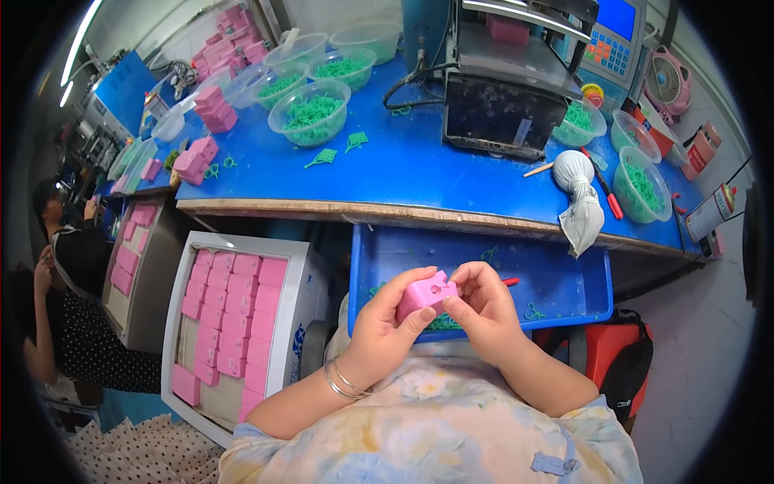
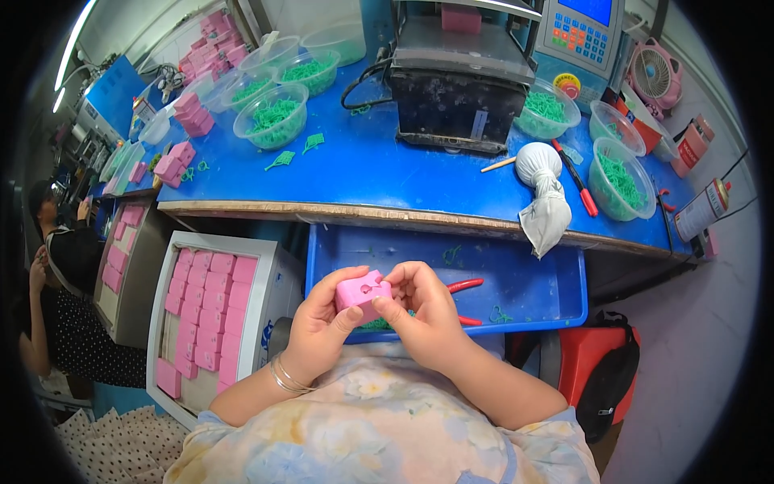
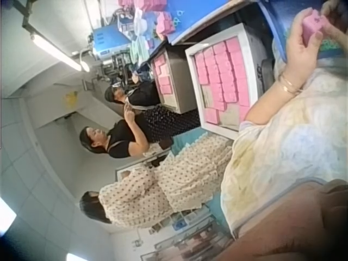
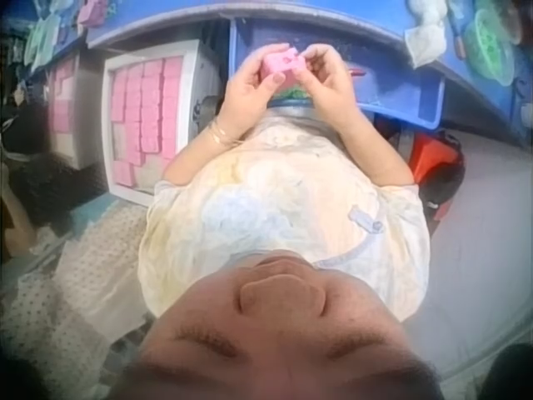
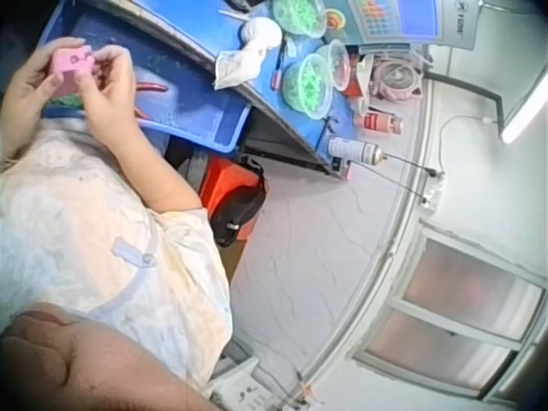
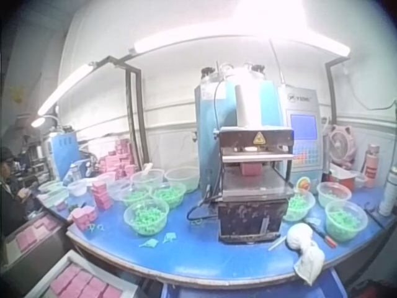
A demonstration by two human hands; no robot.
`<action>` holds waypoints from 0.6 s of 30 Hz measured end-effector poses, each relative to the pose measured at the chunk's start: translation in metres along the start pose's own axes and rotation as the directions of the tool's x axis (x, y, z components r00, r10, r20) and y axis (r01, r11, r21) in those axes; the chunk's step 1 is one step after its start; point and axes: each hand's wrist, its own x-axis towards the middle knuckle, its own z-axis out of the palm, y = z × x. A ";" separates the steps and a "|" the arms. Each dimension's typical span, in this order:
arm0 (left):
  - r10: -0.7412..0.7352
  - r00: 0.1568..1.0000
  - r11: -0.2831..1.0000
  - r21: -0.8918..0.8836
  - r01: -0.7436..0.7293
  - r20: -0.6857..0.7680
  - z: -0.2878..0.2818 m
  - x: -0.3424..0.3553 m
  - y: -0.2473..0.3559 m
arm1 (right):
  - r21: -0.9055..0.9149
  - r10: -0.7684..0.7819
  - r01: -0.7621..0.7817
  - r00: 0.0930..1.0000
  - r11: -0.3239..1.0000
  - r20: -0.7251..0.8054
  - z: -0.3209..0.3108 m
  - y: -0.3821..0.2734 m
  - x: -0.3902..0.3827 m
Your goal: Removing green wax components from a pink rubber mold and assembling/inspecting them for manufacturing.
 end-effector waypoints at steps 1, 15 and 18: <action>0.011 1.000 0.999 0.051 -0.012 0.017 -0.001 0.000 0.000 | -0.025 -0.009 0.009 1.000 1.000 -0.001 -0.001 0.001 0.000; -0.071 0.964 0.972 -0.198 0.125 0.256 -0.006 0.005 0.006 | -0.310 -0.339 0.420 0.897 0.853 0.284 -0.018 0.004 0.011; -0.068 0.970 0.993 -0.081 0.090 0.235 0.004 0.005 0.005 | -0.189 -0.267 0.303 0.944 0.934 0.195 -0.015 0.006 0.007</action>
